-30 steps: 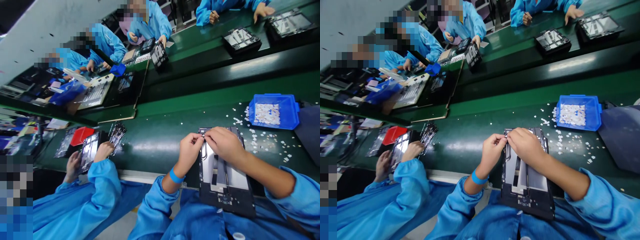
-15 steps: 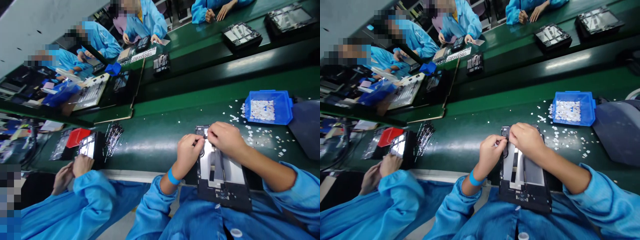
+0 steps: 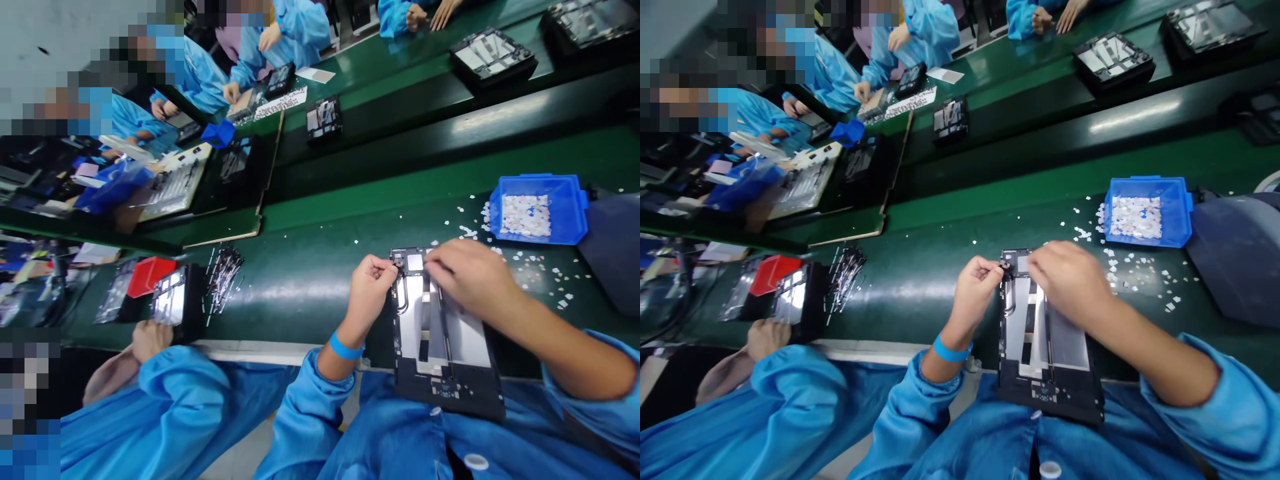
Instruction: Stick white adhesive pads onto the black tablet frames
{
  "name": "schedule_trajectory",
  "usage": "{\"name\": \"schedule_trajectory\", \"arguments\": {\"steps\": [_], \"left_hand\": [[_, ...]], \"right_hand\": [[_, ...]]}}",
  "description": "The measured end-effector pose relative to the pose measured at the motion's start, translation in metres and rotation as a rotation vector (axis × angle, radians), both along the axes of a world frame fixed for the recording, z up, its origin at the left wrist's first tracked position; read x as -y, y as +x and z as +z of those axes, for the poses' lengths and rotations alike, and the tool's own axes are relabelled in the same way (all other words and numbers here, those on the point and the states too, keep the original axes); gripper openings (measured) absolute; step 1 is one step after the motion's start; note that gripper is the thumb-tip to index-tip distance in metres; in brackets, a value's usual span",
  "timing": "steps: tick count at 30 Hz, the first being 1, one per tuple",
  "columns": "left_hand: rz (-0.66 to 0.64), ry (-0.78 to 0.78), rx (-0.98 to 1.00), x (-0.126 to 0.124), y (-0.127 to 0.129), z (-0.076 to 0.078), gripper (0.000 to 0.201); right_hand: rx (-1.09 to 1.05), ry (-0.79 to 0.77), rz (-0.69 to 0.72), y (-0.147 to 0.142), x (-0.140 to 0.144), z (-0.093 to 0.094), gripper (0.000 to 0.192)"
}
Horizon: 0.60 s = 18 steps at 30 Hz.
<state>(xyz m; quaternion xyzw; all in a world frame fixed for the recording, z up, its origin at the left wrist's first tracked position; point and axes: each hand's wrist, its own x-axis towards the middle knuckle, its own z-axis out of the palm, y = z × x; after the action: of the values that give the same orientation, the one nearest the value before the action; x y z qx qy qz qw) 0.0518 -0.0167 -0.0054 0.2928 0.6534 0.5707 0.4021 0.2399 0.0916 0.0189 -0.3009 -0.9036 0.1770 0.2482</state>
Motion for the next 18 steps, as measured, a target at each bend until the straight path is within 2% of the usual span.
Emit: {"name": "schedule_trajectory", "arguments": {"steps": [2,4,10,13,16,18], "left_hand": [[0.009,-0.006,-0.016,0.002,0.002,0.001,0.015],[0.017,-0.01,-0.046,0.004,0.004,0.002,0.014],[-0.002,-0.004,-0.222,0.009,0.008,0.005,0.007],[-0.037,-0.016,-0.207,0.006,0.008,0.007,0.006],[-0.052,-0.041,-0.117,0.002,0.005,0.004,0.009],[-0.033,-0.043,-0.073,0.0,0.002,0.001,0.011]], "right_hand": [[-0.017,-0.012,0.079,-0.027,0.018,-0.007,0.021],[-0.015,-0.015,0.084,-0.039,0.022,-0.014,0.019],[-0.038,0.086,0.1,-0.04,0.015,-0.024,0.023],[-0.029,0.131,0.112,-0.047,0.015,-0.021,0.027],[-0.013,0.075,0.056,-0.036,-0.003,-0.013,0.023],[0.031,0.017,-0.084,-0.007,-0.027,-0.006,0.016]]}}
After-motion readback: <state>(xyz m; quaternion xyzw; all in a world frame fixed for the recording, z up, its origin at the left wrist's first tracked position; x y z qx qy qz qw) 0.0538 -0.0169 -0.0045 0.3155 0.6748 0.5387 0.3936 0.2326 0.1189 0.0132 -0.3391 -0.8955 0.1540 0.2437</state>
